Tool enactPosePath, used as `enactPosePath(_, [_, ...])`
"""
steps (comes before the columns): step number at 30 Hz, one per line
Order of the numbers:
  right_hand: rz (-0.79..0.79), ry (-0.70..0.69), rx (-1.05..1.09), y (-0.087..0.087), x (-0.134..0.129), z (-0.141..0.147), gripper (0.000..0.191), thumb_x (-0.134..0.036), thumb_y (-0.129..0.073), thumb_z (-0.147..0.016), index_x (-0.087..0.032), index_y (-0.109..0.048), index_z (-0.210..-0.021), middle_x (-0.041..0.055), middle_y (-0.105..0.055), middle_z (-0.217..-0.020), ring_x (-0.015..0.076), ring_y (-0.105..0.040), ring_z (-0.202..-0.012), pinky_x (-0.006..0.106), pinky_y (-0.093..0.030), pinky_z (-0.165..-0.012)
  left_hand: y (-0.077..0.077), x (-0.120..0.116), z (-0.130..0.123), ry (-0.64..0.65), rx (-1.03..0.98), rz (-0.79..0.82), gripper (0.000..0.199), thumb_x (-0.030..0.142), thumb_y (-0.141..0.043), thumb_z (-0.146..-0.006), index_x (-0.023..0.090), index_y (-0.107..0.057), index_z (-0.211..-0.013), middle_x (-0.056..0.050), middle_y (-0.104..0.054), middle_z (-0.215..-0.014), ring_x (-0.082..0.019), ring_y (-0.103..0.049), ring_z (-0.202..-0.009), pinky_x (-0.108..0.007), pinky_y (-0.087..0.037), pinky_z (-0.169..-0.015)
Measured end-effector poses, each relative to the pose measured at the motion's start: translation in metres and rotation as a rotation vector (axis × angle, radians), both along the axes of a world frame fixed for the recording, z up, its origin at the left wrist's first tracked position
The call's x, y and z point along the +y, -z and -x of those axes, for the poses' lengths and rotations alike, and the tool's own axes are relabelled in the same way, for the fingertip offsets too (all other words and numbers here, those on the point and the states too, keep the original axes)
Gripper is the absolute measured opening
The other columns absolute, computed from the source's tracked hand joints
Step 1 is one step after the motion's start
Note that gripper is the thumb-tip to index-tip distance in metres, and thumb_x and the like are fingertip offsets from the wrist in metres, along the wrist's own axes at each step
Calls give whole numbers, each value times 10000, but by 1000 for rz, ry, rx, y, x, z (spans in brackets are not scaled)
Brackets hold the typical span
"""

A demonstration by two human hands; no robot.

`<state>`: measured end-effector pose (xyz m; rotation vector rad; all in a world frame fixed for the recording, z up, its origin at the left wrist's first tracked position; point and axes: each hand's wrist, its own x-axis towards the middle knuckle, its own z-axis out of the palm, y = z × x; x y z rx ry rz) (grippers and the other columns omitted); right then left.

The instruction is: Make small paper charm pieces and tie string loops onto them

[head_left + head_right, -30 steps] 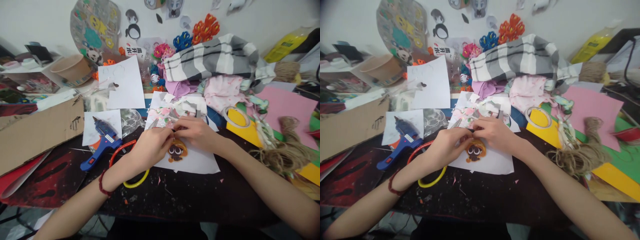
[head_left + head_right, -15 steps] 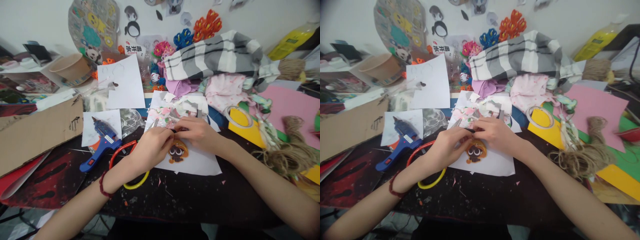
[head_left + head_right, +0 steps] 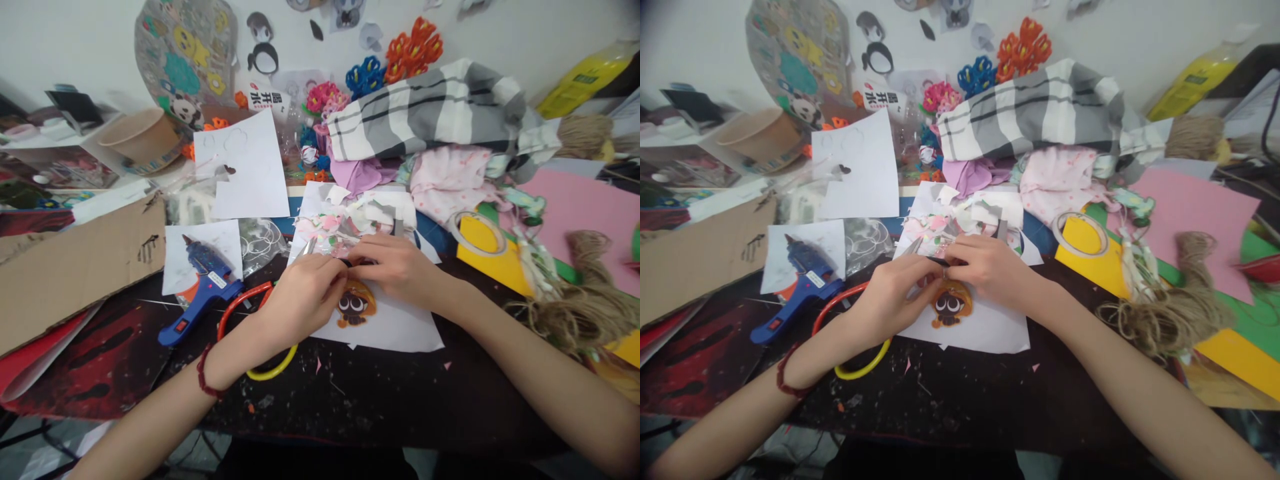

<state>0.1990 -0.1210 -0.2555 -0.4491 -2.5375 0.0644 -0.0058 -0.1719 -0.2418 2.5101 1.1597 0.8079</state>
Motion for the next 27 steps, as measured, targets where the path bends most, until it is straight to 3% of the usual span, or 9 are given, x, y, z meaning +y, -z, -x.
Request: enactPosePath(27, [-31,-16,-6,-3,-1,0,214,-127,-513,-943,-162,-719,-899,71,-689,-900,173,-571,-821,314,-455,-692,2,-1,0,21,54,-15,139,140,-469,-948,131,-601,-904,-53,-644,-797,-159,-586,-731,-324,-508,-661])
